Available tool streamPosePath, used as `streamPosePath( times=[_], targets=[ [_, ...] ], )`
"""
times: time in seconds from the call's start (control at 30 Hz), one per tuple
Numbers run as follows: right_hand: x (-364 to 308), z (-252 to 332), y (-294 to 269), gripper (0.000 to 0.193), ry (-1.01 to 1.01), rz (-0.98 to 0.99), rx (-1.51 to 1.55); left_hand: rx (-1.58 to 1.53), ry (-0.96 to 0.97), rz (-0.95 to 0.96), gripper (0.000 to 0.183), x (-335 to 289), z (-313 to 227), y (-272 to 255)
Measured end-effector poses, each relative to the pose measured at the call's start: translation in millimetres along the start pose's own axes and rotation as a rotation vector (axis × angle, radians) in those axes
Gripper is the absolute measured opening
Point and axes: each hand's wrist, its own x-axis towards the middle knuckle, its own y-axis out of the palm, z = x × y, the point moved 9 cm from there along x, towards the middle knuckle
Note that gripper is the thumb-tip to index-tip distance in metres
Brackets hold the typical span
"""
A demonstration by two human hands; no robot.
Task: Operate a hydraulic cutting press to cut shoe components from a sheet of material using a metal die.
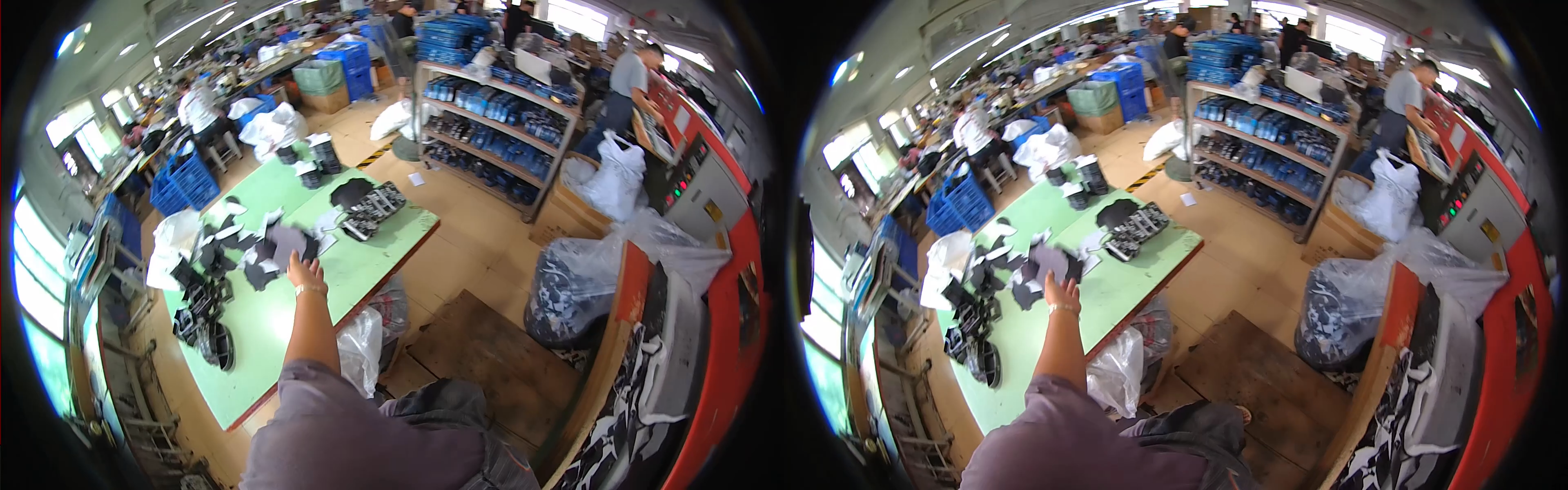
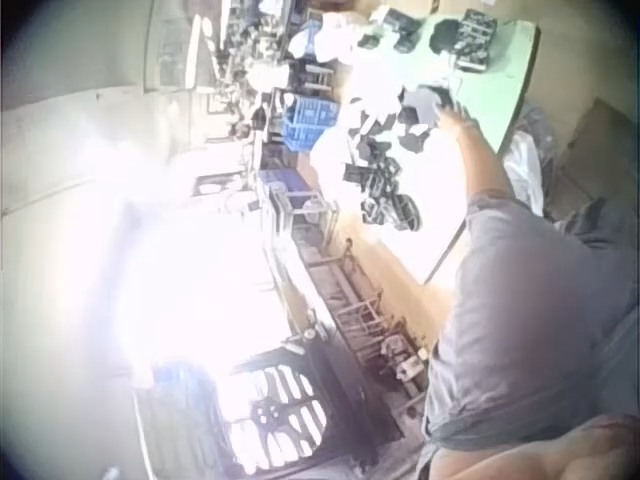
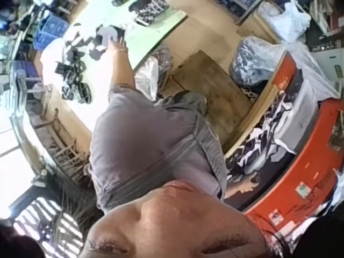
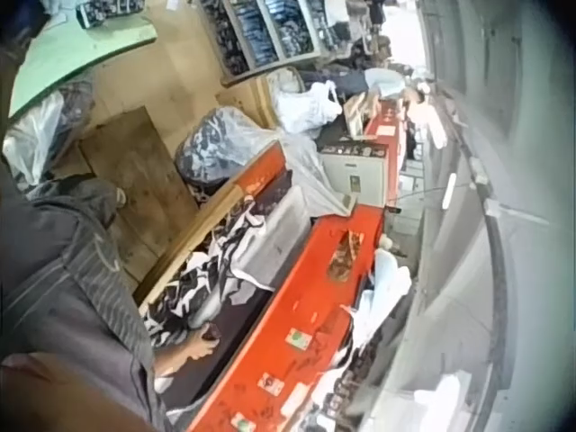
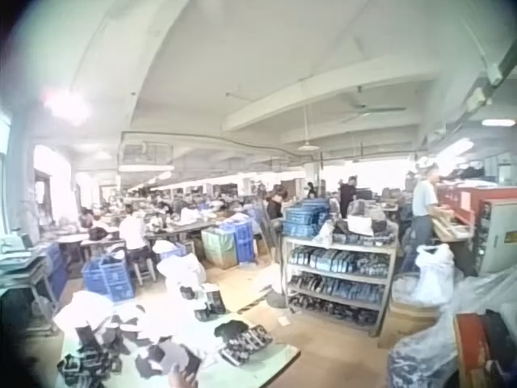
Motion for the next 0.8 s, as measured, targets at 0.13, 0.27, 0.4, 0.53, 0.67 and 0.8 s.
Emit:
streamPosePath(
  times=[0.13,0.27,0.4,0.53,0.67,0.8],
  targets=[
    [-33,4,37,0.062,-0.202,-0.115,-0.031,0.126,-0.198,0.192,0.039,-52,67,74],
    [-42,-21,28,0.071,-0.101,-0.167,-0.088,0.387,-0.335,0.701,0.025,-178,184,216],
    [-55,29,17,0.049,-0.053,-0.039,0.241,0.529,-0.438,1.244,0.017,-361,280,302],
    [-48,50,37,0.038,0.118,-0.052,0.483,0.624,-0.523,1.683,0.012,-552,367,335],
    [-12,96,25,0.029,0.254,-0.026,0.667,0.782,-0.391,2.156,0.017,-711,439,305],
    [34,129,40,0.029,0.21,0.042,0.773,0.821,-0.329,2.682,0.025,-830,501,207]
  ],
)
